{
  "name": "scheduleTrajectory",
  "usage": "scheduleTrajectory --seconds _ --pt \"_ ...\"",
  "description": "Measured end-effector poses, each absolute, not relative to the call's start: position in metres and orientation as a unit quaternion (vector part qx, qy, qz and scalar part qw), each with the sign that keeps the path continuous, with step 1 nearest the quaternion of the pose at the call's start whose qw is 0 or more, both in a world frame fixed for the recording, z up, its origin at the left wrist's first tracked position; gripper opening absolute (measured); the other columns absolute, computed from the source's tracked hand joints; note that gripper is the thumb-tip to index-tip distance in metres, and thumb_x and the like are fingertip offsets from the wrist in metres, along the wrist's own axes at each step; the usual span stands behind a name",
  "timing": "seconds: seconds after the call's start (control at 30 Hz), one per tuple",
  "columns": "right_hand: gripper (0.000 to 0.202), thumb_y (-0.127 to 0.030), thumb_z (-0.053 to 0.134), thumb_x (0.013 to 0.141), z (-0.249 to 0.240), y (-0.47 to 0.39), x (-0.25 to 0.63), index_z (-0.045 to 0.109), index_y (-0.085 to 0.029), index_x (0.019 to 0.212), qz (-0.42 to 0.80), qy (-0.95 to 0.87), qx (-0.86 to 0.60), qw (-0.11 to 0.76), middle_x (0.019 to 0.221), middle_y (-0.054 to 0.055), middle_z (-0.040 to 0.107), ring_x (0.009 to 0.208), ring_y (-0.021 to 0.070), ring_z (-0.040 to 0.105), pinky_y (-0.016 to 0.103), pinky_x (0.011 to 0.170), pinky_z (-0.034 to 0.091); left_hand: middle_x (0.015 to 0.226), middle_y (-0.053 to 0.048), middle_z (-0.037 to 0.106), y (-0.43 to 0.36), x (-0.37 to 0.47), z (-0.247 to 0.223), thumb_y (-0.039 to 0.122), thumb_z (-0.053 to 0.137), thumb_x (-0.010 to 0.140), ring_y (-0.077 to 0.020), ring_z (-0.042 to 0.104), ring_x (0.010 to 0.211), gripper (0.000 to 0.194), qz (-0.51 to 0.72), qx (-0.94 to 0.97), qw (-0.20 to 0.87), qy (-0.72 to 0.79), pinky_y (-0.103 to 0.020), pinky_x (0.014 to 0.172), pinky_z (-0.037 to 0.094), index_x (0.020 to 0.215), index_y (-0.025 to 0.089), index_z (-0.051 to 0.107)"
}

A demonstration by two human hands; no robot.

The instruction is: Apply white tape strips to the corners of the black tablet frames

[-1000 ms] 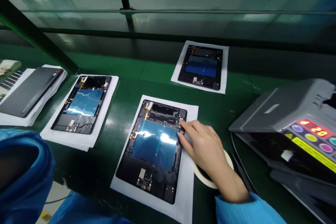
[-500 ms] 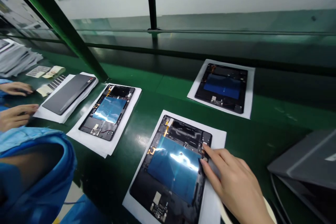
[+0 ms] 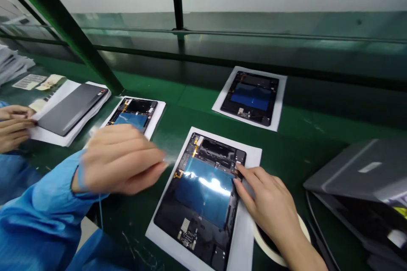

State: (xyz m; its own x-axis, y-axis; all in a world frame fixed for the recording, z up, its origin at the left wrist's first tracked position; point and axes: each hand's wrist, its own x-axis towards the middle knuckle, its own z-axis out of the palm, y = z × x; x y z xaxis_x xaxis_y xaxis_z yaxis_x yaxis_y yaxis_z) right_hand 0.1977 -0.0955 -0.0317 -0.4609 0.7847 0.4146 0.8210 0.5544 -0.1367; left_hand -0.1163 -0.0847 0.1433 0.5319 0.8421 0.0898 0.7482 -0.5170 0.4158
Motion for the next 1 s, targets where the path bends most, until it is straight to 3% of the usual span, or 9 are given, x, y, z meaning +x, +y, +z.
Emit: scheduleTrajectory --seconds 0.13,0.23,0.33,0.43,0.53,0.6,0.7,0.87,1.0 --pt "0.032 -0.034 0.045 0.099 -0.030 -0.094 0.197 0.061 -0.014 0.118 -0.046 -0.856 -0.465 0.220 0.092 0.006 0.066 0.077 0.0173 0.061 0.031 0.069 0.044 0.080 -0.008 0.065 -0.044 -0.106 0.113 0.030 0.052 0.096 -0.0218 0.062 0.077 0.023 -0.080 0.927 -0.010 0.367 -0.033 0.071 0.048 0.088 0.014 0.066" --pt "0.032 -0.035 0.045 0.099 -0.030 -0.095 0.197 0.062 -0.015 0.119 -0.041 -0.853 -0.472 0.218 0.092 0.006 0.067 0.076 0.0175 0.061 0.032 0.069 0.045 0.090 -0.013 0.067 -0.039 -0.114 0.095 0.029 0.059 0.091 -0.0269 0.065 0.085 0.021 -0.120 0.893 0.026 0.434 -0.037 0.076 0.051 0.094 0.010 0.065" --pt "0.033 -0.034 0.045 0.099 -0.030 -0.095 0.196 0.062 -0.015 0.118 -0.036 -0.850 -0.478 0.217 0.093 0.007 0.067 0.076 0.0173 0.062 0.033 0.070 0.045 0.115 -0.014 0.065 -0.063 -0.129 0.084 0.032 0.063 0.087 -0.0275 0.064 0.105 0.035 -0.024 0.809 0.290 0.510 -0.039 0.089 0.052 0.117 0.014 0.062" --pt "0.033 -0.034 0.044 0.099 -0.029 -0.095 0.195 0.063 -0.014 0.118 -0.043 -0.852 -0.478 0.210 0.094 0.007 0.067 0.076 0.0176 0.061 0.033 0.070 0.045 0.135 -0.011 0.057 -0.099 -0.143 0.081 0.041 0.065 0.087 -0.0237 0.059 0.120 0.056 0.080 0.547 0.617 0.560 -0.038 0.101 0.048 0.137 0.023 0.049" --pt "0.034 -0.034 0.043 0.099 -0.029 -0.095 0.194 0.063 -0.015 0.117 -0.053 -0.848 -0.487 0.204 0.093 0.007 0.067 0.074 0.0177 0.060 0.034 0.070 0.045 0.146 -0.009 0.049 -0.124 -0.144 0.085 0.043 0.073 0.083 -0.0229 0.054 0.127 0.062 0.130 0.309 0.761 0.556 -0.038 0.106 0.044 0.138 0.026 0.048" --pt "0.034 -0.034 0.044 0.098 -0.030 -0.096 0.194 0.063 -0.014 0.118 -0.058 -0.845 -0.489 0.209 0.092 0.007 0.067 0.073 0.0182 0.060 0.034 0.069 0.045 0.139 -0.010 0.054 -0.129 -0.136 0.085 0.040 0.080 0.078 -0.0213 0.058 0.119 0.061 0.160 0.226 0.786 0.552 -0.036 0.103 0.045 0.130 0.023 0.054" --pt "0.036 -0.037 0.043 0.098 -0.032 -0.098 0.195 0.062 -0.014 0.118 -0.063 -0.846 -0.483 0.218 0.088 0.007 0.066 0.070 0.0187 0.059 0.034 0.066 0.044 0.112 -0.007 0.066 -0.126 -0.119 0.079 0.036 0.084 0.071 -0.0159 0.063 0.096 0.048 0.186 0.183 0.797 0.544 -0.032 0.091 0.047 0.111 0.018 0.062" --pt "0.041 -0.043 0.040 0.098 -0.035 -0.100 0.198 0.060 -0.014 0.120 -0.065 -0.848 -0.484 0.207 0.086 0.007 0.065 0.063 0.0193 0.057 0.035 0.062 0.045 0.075 0.003 0.059 -0.119 -0.103 0.062 0.028 0.081 0.070 -0.0092 0.051 0.071 0.026 0.153 0.289 0.764 0.556 -0.024 0.065 0.038 0.086 0.015 0.065" --pt "0.041 -0.044 0.040 0.098 -0.039 -0.101 0.202 0.059 -0.017 0.121 -0.050 -0.849 -0.483 0.208 0.086 0.006 0.065 0.064 0.0197 0.059 0.035 0.061 0.046 0.076 0.004 0.059 -0.123 -0.101 0.055 0.029 0.081 0.068 -0.0091 0.052 0.074 0.025 0.193 0.312 0.751 0.550 -0.024 0.071 0.039 0.081 0.015 0.065"
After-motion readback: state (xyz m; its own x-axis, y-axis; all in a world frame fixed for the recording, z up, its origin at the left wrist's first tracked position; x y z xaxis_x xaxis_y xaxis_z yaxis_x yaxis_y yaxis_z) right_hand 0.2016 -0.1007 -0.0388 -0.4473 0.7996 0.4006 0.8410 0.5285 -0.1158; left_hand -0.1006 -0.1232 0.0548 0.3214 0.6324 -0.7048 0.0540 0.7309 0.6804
